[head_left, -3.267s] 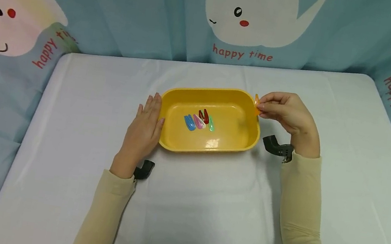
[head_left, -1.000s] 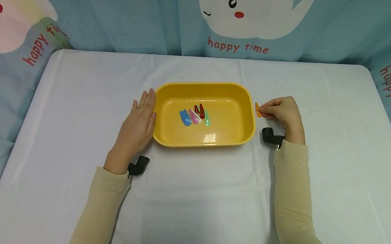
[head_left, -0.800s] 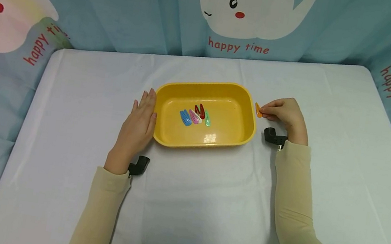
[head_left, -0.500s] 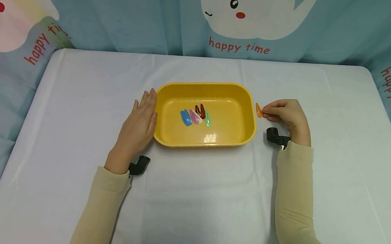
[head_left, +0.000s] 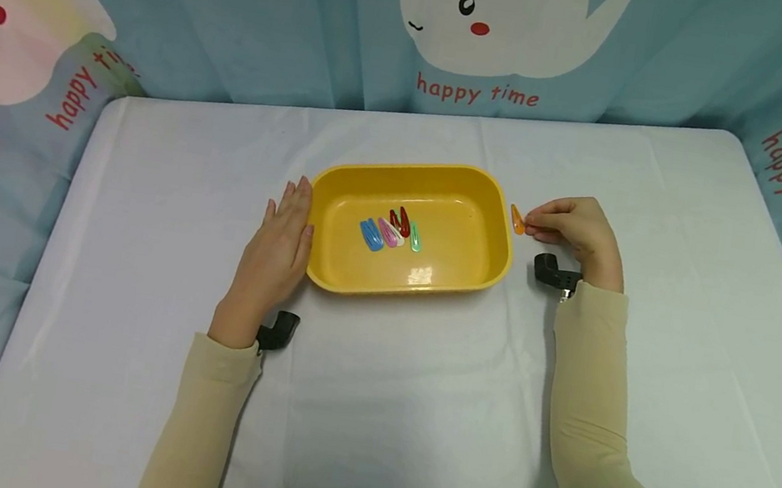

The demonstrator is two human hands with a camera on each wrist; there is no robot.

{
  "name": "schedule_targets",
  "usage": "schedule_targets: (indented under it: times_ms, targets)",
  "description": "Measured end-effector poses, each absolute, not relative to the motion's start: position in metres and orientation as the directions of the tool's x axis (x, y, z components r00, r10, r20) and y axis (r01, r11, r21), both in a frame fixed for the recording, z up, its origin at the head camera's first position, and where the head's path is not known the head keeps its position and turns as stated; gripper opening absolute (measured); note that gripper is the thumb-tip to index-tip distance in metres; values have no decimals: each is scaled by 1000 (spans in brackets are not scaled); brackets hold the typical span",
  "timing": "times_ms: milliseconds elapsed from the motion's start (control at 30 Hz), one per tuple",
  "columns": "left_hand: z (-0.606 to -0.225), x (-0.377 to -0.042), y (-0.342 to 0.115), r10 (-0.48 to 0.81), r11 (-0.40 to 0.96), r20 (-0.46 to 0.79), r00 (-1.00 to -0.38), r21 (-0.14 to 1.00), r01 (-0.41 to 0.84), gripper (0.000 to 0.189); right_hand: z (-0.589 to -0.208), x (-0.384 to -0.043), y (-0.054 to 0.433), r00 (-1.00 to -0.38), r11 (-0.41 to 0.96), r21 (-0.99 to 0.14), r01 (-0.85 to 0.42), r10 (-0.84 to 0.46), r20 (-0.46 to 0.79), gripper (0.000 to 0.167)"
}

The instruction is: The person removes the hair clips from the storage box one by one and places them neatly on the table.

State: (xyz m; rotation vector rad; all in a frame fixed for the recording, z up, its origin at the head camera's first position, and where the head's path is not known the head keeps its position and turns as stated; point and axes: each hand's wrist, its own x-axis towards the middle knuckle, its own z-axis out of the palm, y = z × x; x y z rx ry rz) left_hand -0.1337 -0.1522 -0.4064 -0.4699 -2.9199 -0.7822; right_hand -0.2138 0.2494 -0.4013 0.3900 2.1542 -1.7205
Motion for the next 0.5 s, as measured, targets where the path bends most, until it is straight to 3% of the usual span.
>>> schedule_targets:
  times_ms: [300,500]
  targets:
    - [-408,-134,-152,269,820,165,-949,477,316,53,-392,-207,254,-923,153,-911,383,35,-383,4]
    - [-407,-133,-153,270,818,173,-947,477,321,53,-378,-202,248,-945,135,-935,328,54,-324,6]
